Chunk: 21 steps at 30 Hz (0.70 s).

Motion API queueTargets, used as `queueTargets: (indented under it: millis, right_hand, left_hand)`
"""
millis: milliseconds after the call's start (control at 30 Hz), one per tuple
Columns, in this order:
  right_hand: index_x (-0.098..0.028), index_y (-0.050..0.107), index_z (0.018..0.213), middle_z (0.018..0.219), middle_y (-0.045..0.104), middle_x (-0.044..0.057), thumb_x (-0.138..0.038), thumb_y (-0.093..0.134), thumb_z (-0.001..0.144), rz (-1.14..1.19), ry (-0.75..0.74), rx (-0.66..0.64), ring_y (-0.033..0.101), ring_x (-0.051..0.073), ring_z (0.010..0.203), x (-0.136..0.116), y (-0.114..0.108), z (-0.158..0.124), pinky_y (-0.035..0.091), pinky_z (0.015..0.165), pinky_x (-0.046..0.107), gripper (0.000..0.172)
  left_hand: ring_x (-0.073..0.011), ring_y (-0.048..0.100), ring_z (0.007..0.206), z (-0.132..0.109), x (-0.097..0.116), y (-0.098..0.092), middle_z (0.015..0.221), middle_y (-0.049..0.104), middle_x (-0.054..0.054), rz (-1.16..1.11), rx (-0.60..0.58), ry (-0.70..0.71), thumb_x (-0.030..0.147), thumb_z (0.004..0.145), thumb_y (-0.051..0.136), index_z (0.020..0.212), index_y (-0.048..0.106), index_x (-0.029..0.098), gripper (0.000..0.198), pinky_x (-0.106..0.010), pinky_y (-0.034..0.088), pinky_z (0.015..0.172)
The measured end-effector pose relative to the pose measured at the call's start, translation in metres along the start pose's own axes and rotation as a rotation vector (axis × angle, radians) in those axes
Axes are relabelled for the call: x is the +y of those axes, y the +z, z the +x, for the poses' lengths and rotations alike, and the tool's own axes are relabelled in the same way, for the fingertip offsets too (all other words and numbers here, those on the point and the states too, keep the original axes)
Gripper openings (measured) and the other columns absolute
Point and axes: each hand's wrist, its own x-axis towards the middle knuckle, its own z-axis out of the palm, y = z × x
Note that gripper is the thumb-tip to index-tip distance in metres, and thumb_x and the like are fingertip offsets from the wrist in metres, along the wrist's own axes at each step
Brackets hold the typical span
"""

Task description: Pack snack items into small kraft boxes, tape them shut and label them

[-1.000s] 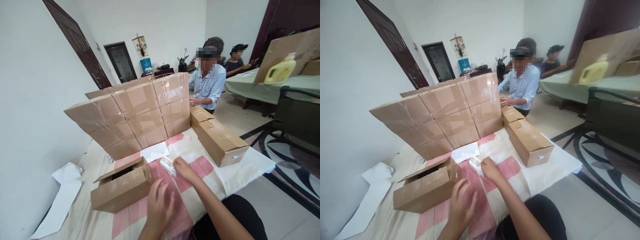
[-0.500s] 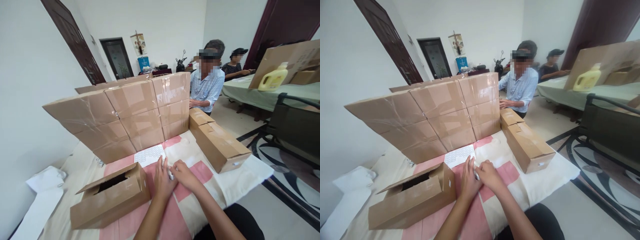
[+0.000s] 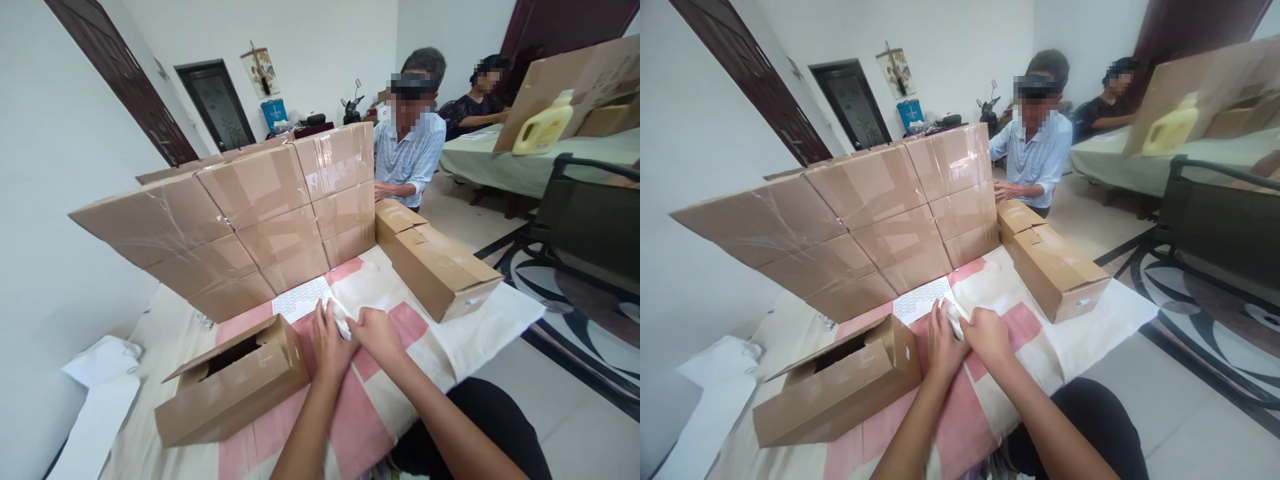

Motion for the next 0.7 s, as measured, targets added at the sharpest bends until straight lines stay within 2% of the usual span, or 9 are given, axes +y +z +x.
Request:
queueTargets:
  millis: [200, 433, 633, 700]
  right_hand:
    - [-0.023, 0.036, 0.059, 0.059, 0.053, -0.001, -0.034, 0.062, 0.088, 0.141, -0.063, 0.038, 0.05, 0.015, 0.058, 0.009, 0.007, -0.002, 0.028, 0.057, 0.028, 0.04]
    - [-0.022, 0.032, 0.059, 0.067, 0.05, 0.0, -0.025, 0.062, 0.086, 0.112, -0.236, 0.114, 0.044, 0.013, 0.06, 0.005, 0.022, -0.005, 0.031, 0.061, 0.028, 0.041]
    - [-0.022, 0.03, 0.057, 0.053, 0.041, -0.004, -0.03, 0.061, 0.084, 0.155, -0.07, 0.023, 0.038, 0.012, 0.052, 0.009, 0.018, -0.001, 0.024, 0.054, 0.028, 0.041]
    - [-0.022, 0.03, 0.057, 0.052, 0.041, -0.004, -0.029, 0.059, 0.083, 0.164, -0.054, -0.005, 0.041, 0.012, 0.052, 0.012, 0.017, 0.001, 0.022, 0.053, 0.028, 0.039]
  left_hand:
    - [-0.0359, 0.034, 0.148, 0.001, 0.001, -0.002, 0.161, 0.032, -0.02, 0.024, -0.003, 0.017, 0.039, 0.088, 0.062, 0.152, 0.033, 0.018, 0.073, -0.054, 0.032, 0.119]
    - [-0.0376, 0.043, 0.136, 0.0, -0.002, -0.001, 0.145, 0.041, -0.023, 0.042, -0.018, -0.099, 0.032, 0.091, 0.055, 0.154, 0.031, 0.013, 0.071, -0.052, 0.041, 0.109]
    - [-0.0369, 0.048, 0.13, 0.001, 0.001, -0.002, 0.14, 0.047, -0.021, 0.054, 0.004, -0.13, 0.035, 0.085, 0.064, 0.154, 0.031, 0.016, 0.08, -0.051, 0.04, 0.108]
    - [-0.037, 0.049, 0.129, 0.002, 0.001, -0.003, 0.14, 0.047, -0.021, 0.041, -0.006, -0.138, 0.035, 0.081, 0.068, 0.154, 0.031, 0.015, 0.083, -0.051, 0.04, 0.108]
